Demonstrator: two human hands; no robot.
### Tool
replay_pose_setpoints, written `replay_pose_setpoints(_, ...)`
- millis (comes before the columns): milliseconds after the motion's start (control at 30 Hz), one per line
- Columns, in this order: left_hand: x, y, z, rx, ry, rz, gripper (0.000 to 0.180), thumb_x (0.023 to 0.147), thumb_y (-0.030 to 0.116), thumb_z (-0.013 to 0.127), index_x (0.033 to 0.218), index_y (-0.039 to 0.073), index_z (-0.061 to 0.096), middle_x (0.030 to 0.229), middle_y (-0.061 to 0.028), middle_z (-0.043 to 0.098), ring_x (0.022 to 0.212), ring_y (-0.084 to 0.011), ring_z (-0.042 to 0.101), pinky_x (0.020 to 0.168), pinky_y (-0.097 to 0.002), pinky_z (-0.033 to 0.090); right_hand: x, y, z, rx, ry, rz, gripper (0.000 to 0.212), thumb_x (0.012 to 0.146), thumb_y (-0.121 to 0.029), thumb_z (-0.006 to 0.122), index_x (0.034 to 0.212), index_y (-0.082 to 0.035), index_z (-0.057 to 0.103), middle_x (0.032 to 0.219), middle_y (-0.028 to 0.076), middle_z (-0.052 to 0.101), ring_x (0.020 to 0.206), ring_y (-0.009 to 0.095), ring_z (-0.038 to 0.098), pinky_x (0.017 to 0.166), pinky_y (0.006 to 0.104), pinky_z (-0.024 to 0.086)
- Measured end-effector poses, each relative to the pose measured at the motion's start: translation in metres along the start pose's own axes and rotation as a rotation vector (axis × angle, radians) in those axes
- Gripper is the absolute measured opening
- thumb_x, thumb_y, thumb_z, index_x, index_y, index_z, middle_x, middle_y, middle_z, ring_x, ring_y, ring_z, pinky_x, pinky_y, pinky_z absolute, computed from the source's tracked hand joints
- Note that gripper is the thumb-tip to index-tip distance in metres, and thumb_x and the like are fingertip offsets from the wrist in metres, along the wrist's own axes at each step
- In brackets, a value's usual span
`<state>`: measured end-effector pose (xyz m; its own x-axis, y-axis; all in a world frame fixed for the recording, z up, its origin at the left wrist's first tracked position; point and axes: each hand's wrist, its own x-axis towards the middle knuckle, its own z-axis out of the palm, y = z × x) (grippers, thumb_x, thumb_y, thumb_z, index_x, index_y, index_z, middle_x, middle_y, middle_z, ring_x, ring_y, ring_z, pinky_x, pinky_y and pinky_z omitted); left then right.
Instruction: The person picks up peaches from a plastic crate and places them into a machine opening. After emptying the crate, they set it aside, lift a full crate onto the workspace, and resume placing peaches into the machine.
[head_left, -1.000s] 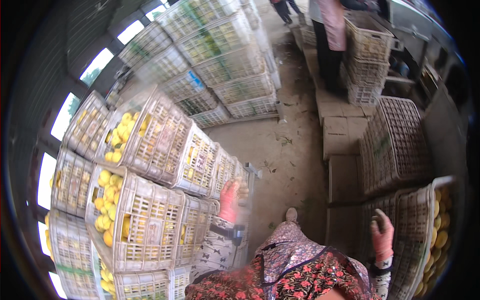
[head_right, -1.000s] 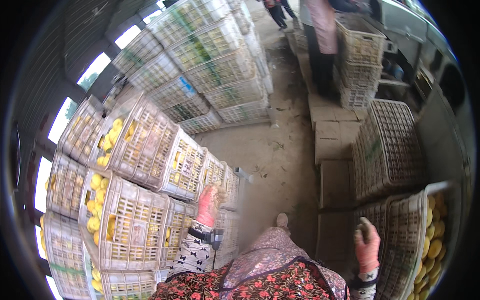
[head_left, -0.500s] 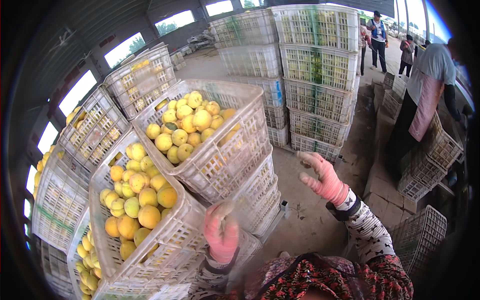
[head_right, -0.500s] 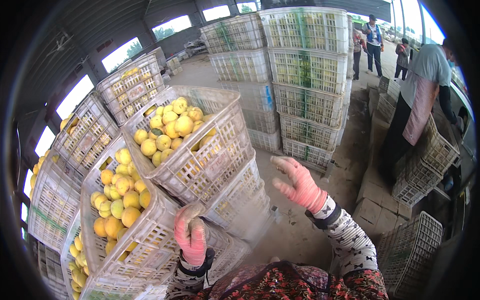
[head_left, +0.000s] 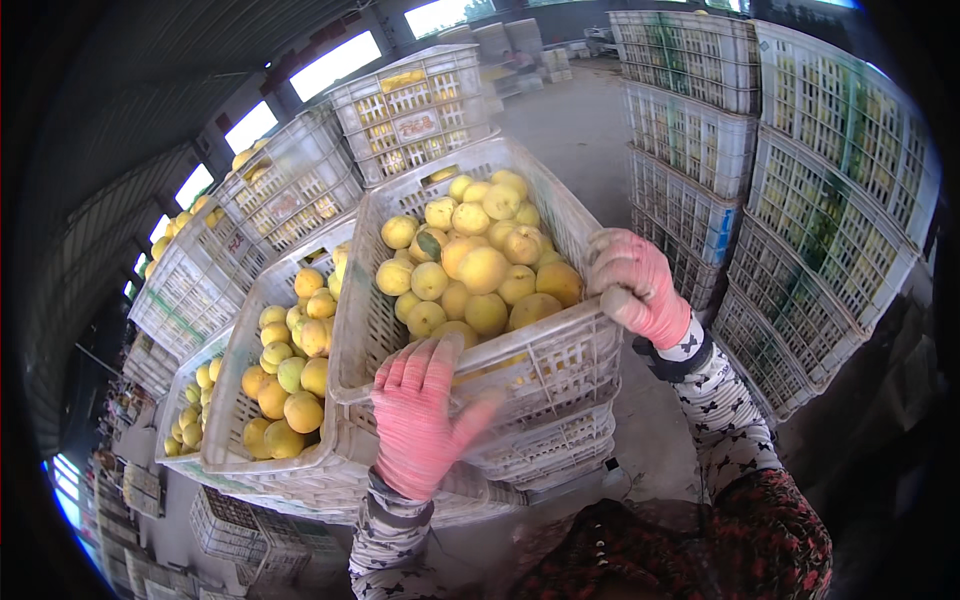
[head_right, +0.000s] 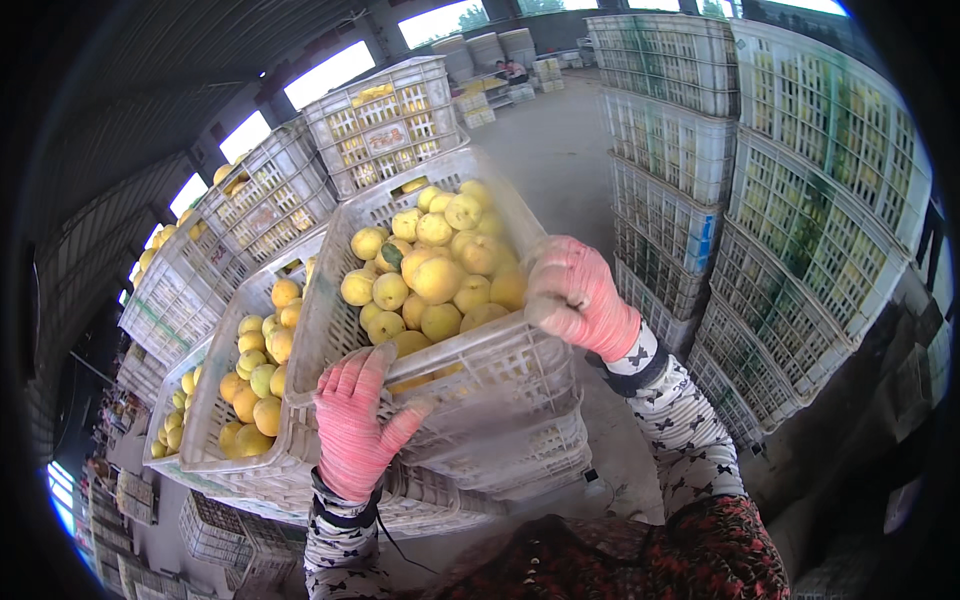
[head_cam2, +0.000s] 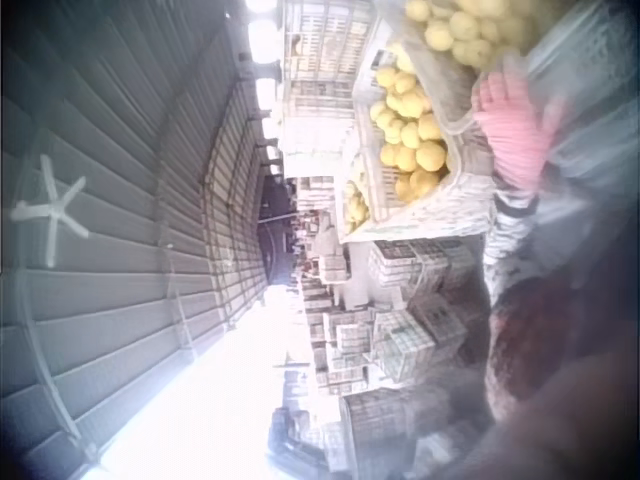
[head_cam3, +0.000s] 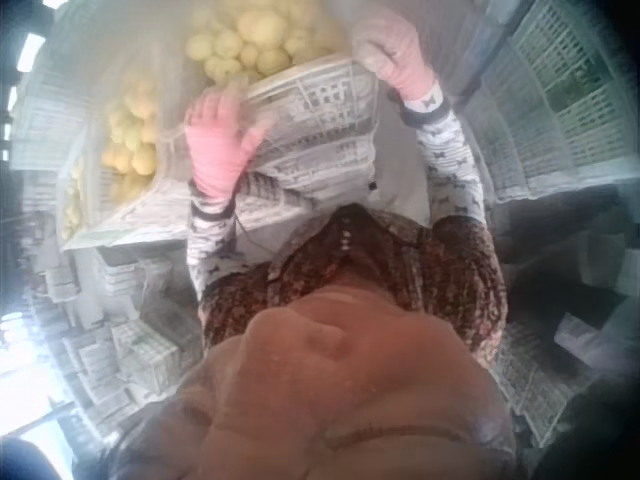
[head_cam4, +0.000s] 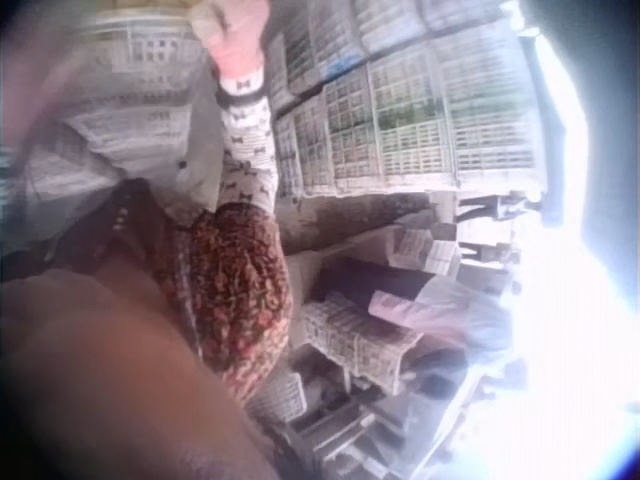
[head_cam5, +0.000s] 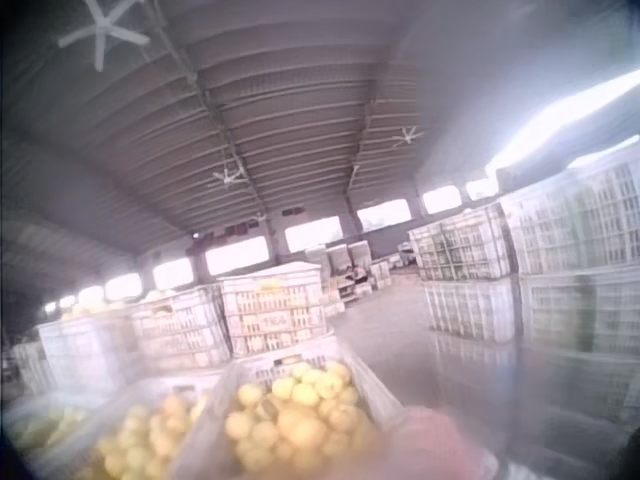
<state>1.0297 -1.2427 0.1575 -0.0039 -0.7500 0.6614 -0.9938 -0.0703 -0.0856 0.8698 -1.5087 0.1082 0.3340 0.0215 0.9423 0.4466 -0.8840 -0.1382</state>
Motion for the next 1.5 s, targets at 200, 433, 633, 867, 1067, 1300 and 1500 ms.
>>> replay_pose_setpoints(200,0.039,0.042,0.029,0.239,-0.109,-0.17,0.063,0.065,0.064,0.07,0.09,0.007,0.065,0.078,-0.009,0.061,0.076,-0.0327,0.06,0.073,-0.0429,0.044,-0.001,0.037,-0.039,0.137,-0.104,-0.208,0.048,0.057,-0.047,0.078,0.082,-0.007,0.068,0.071,0.003,0.055,0.073,0.027,0.057,0.072,0.0407,0.048)
replay_pose_setpoints(433,0.05,0.047,0.071,0.302,0.023,-0.072,0.055,0.055,0.062,0.076,0.071,0.012,0.059,0.064,-0.0035,0.056,0.059,-0.024,0.058,0.056,-0.0363,0.044,-0.022,0.064,-0.044,0.162,-0.076,-0.202,0.045,0.046,-0.043,0.081,0.071,-0.01,0.064,0.07,0.002,0.049,0.068,0.025,0.054,0.064,0.0388,0.046)
replay_pose_setpoints(633,0.075,0.038,0.092,0.368,0.119,-0.034,0.059,0.059,0.068,0.07,0.067,0.013,0.053,0.06,-0.0046,0.055,0.054,-0.0272,0.055,0.055,-0.0373,0.042,-0.01,0.103,-0.049,0.225,-0.142,-0.204,0.045,0.046,-0.043,0.082,0.068,-0.01,0.061,0.068,0.003,0.049,0.067,0.026,0.053,0.065,0.0378,0.045)
replay_pose_setpoints(867,0.102,0.128,0.086,0.396,-0.032,-0.091,0.057,0.056,0.063,0.074,0.072,0.01,0.06,0.065,-0.0023,0.058,0.057,-0.0216,0.057,0.055,-0.0354,0.043,-0.022,0.107,-0.13,0.285,-0.182,-0.223,0.043,0.053,-0.047,0.077,0.072,-0.011,0.063,0.07,0.002,0.05,0.07,0.027,0.055,0.068,0.0404,0.045)
replay_pose_setpoints(1067,0.119,0.225,0.086,0.328,-0.006,-0.245,0.063,0.061,0.068,0.068,0.079,0.009,0.062,0.069,-0.0034,0.058,0.062,-0.023,0.058,0.06,-0.0352,0.044,-0.001,0.11,-0.162,0.532,-0.303,-0.194,0.05,0.078,-0.06,0.057,0.07,-0.011,0.06,0.064,0.001,0.05,0.07,0.026,0.055,0.074,0.0411,0.044)
replay_pose_setpoints(1300,0.125,0.258,0.113,0.311,-0.086,-0.372,0.041,0.074,0.046,0.066,0.086,0.007,0.064,0.081,-0.0094,0.064,0.074,-0.0277,0.062,0.067,-0.0398,0.045,-0.025,0.118,-0.17,0.628,-0.239,0.131,0.05,0.095,-0.045,0.039,0.059,-0.012,0.046,0.057,0.002,0.048,0.059,0.025,0.047,0.067,0.0385,0.038)
replay_pose_setpoints(1500,0.094,0.249,0.082,0.299,0.141,-0.419,0.018,0.07,0.027,0.056,0.065,0.01,0.057,0.065,-0.0047,0.057,0.059,-0.0261,0.055,0.06,-0.038,0.043,-0.043,0.098,-0.149,0.539,-0.355,0.009,0.036,0.081,-0.041,0.061,0.091,-0.007,0.053,0.087,0.009,0.052,0.083,0.03,0.051,0.083,0.0411,0.038)
